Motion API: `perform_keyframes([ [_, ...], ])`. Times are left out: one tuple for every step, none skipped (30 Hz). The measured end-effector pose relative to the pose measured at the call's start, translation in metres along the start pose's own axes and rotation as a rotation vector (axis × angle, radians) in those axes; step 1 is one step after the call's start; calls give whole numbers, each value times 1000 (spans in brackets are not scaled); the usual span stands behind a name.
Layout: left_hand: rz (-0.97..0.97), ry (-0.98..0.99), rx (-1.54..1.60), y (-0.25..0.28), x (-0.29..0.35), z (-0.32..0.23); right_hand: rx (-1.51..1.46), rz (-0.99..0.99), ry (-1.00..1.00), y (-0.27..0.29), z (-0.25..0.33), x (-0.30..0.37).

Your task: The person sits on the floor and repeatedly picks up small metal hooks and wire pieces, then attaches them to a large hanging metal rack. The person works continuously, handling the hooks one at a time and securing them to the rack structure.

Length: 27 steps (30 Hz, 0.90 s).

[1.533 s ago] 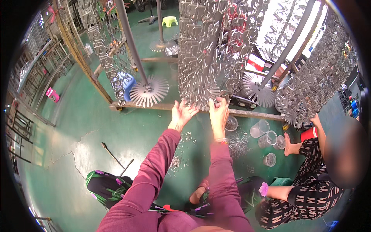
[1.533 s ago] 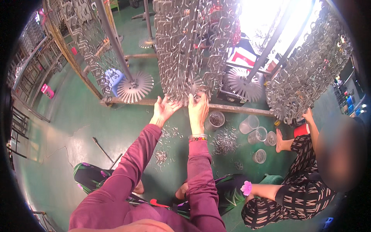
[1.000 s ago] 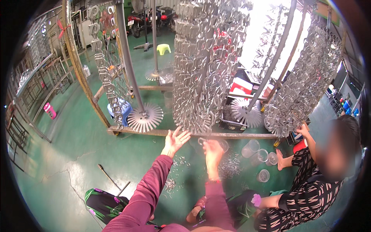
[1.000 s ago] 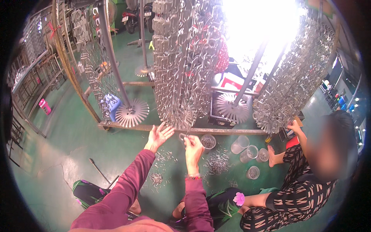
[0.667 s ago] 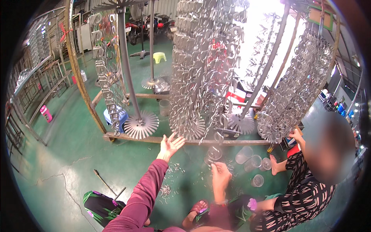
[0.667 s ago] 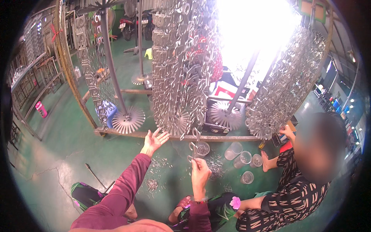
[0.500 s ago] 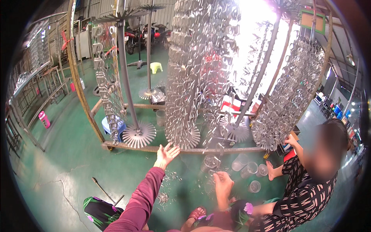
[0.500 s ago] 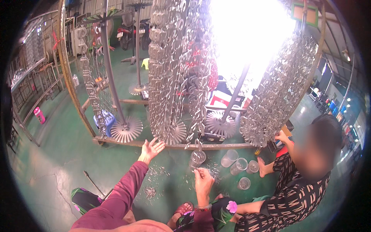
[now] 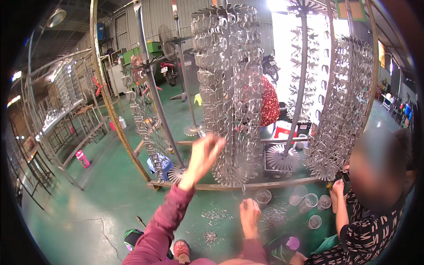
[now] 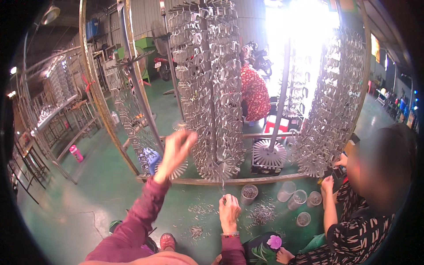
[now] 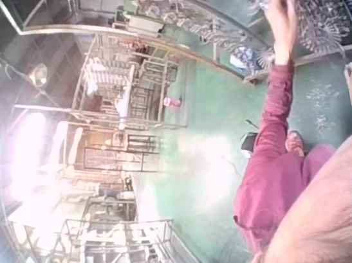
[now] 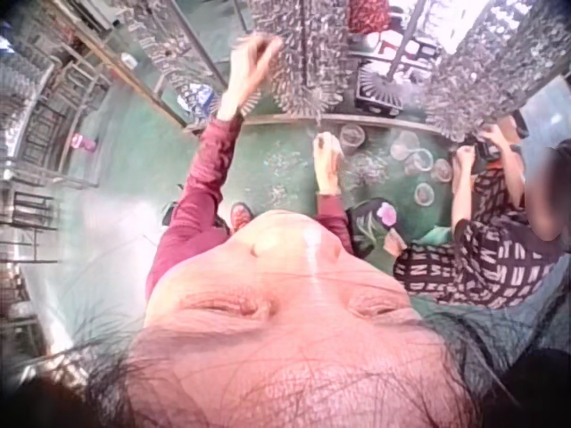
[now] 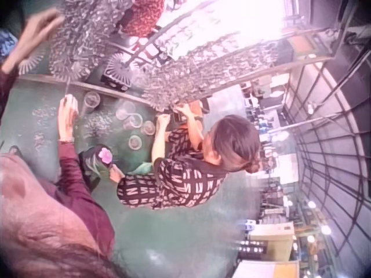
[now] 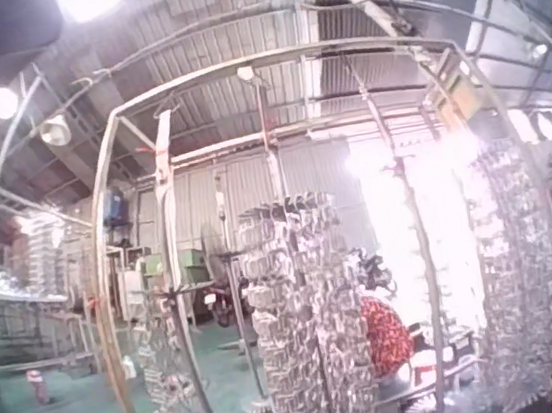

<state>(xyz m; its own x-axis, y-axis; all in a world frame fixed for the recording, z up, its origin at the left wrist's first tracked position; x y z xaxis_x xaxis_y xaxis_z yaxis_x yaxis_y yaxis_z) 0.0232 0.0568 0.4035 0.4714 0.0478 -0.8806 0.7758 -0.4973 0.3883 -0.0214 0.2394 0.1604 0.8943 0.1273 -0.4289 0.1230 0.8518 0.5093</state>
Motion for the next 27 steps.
perform_keyframes([
  [-69,-39,2,12,-39,-23,-58,-21,26,-2,8,0],
  [-97,-146,-105,15,-70,-38,-69,-28,29,-8,12,0],
  [-103,-200,-210,15,-95,-46,-81,-28,35,-13,16,1],
  [-67,-191,-301,9,-116,-48,-84,-30,39,-17,18,1],
  [-45,-202,-430,7,-132,-54,-110,-21,37,-19,22,3],
  [-19,-203,-451,4,-143,-49,-123,-15,29,-23,24,4],
  [6,-204,-464,-2,-152,-39,-129,-12,19,-27,24,5],
  [28,-208,-470,-7,-160,-36,-131,-16,9,-28,22,5],
  [47,-170,-440,-10,-164,-32,-144,-13,22,-29,23,6],
  [65,-133,-407,-12,-168,-30,-147,-13,28,-30,24,7],
  [83,-95,-377,-13,-169,-27,-153,-10,34,-32,25,9],
  [79,-76,-356,-14,-169,-24,-159,-5,41,-33,26,11],
  [68,-63,-335,-14,-170,-20,-172,-8,45,-32,27,11],
  [56,-50,-316,-14,-172,-15,-186,-8,49,-33,28,13],
  [41,-58,-357,-13,-173,-12,-201,-7,54,-33,29,14],
  [42,-42,-364,-13,-173,-14,-201,1,58,-33,29,15],
  [43,-27,-373,-12,-172,-17,-201,11,62,-32,31,15],
  [45,-11,-382,-11,-171,-19,-202,20,66,-30,32,15],
  [51,-6,-327,-18,-173,-13,-198,30,49,-24,29,12],
  [53,-7,-306,-19,-174,-9,-203,50,34,-17,31,8],
  [55,-9,-283,-21,-174,-6,-206,68,19,-8,33,2],
  [55,-11,-268,-18,-175,-5,-302,37,-1,8,37,-8],
  [53,-3,-251,-16,-176,-5,-396,4,-22,25,42,-25],
  [54,10,-227,-17,-176,-3,-472,-109,89,50,55,-46],
  [55,23,-209,-17,-175,-2,-559,-180,156,75,75,-72],
  [61,28,-202,-16,-175,-3,-644,-212,252,98,97,-100],
  [68,43,-210,-11,-170,1,-701,-80,178,107,121,-130],
])
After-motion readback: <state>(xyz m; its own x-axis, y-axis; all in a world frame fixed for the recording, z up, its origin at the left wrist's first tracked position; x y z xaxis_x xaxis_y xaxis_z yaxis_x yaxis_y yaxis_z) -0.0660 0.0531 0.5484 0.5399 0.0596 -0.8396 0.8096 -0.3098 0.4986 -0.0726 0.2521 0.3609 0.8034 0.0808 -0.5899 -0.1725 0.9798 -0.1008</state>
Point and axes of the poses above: each hand's wrist, its own x-axis away from the middle knuckle, its own y-axis out of the back of the hand, z = x × y, the point moved 8 cm from there along -x, towards the middle knuckle, and after that the axes turned 12 degrees about -y, right-handed, at the moved point
